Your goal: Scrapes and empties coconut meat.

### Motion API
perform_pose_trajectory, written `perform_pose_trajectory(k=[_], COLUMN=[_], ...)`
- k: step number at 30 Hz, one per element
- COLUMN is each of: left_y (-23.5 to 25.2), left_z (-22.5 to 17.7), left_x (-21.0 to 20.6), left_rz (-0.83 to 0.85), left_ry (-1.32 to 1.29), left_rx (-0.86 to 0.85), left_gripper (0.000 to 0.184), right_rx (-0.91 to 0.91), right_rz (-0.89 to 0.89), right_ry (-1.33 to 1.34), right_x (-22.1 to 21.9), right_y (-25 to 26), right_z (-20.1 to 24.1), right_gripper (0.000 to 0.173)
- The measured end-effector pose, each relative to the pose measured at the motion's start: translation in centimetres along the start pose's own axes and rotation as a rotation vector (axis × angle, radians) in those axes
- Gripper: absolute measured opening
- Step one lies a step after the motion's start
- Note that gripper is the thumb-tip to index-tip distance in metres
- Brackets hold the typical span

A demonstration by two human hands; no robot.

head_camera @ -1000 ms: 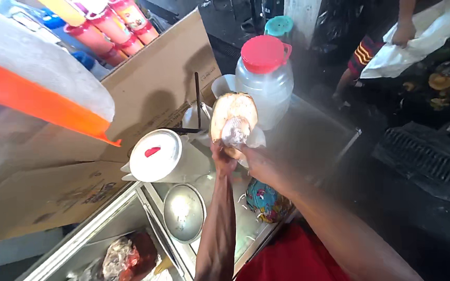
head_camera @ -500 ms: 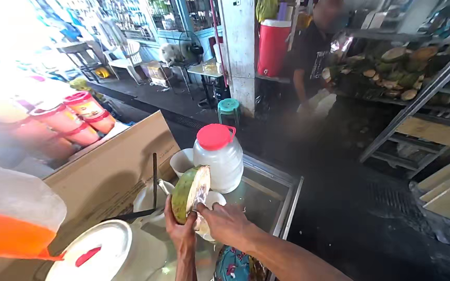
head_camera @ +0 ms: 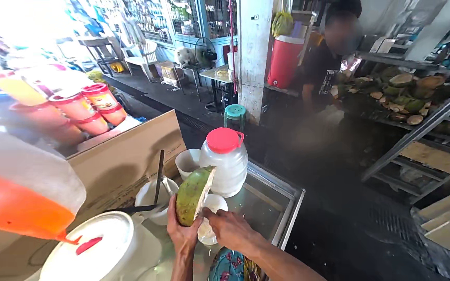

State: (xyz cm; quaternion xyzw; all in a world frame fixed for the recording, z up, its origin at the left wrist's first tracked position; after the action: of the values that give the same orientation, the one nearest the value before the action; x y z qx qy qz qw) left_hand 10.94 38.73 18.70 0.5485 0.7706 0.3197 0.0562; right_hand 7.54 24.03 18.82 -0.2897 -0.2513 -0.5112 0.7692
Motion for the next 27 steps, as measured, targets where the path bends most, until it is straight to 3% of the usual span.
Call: perform_pose_trajectory(k=[3, 5, 10, 13, 16, 19, 23, 27], left_y=[1.2, 0.9, -3.6, -8.0, -13.7, -19.6, -28.0, -34.6], left_z=[-0.8, -0.5, 3.6, 4.8, 4.9, 3.0, 1.4, 0.5], left_x=[0.5, 1.2, 3.2, 4.3, 5.3, 7.0, 10.3, 13.1], left_rz=[-0.033, -0.073, -0.191, -0.221, -0.260, -0.317, -0.293, -0.337], left_ry=[0.133, 0.188, -0.282, -0.446, -0.673, -0.866, -0.866, -0.812], left_rx=[-0.113, -0.087, 0.341, 0.481, 0.699, 0.894, 0.996, 1.036], left_gripper=[0.117, 0.115, 0.104, 0.102, 0.103, 0.074, 0.057, 0.037], right_rx=[-0.149, -0.240, -0.137, -0.250, -0.053, 0.136, -0.194, 0.099], right_rz=[0.026, 0.065, -0.069, 0.035, -0.183, -0.399, -0.051, -0.335], right_ry=[-0.138, -0.183, -0.116, -0.182, -0.074, 0.016, -0.148, 0.099], right_x=[1.1, 1.7, -1.5, -3.5, -1.2, -0.5, -3.9, -0.3], right_y=[-1.0, -1.9, -3.4, -4.3, -5.6, -6.0, -4.7, -6.6], right_z=[-0.7, -1.4, -4.8, -7.2, -4.9, -4.3, -7.5, -3.7], right_gripper=[0.062, 0.064, 0.056, 0.058, 0.052, 0.047, 0.056, 0.050])
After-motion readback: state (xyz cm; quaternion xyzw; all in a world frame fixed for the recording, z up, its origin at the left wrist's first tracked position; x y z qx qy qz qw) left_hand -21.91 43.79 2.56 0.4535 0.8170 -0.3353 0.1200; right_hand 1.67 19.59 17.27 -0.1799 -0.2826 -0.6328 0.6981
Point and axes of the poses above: each hand's wrist, its own y-axis towards the middle knuckle, its own x-axis out of the back of the hand, z = x × y, the point moved 9 cm from there along y, towards the middle knuckle, and after that the axes turned 10 degrees about y, right-handed, at the moved point
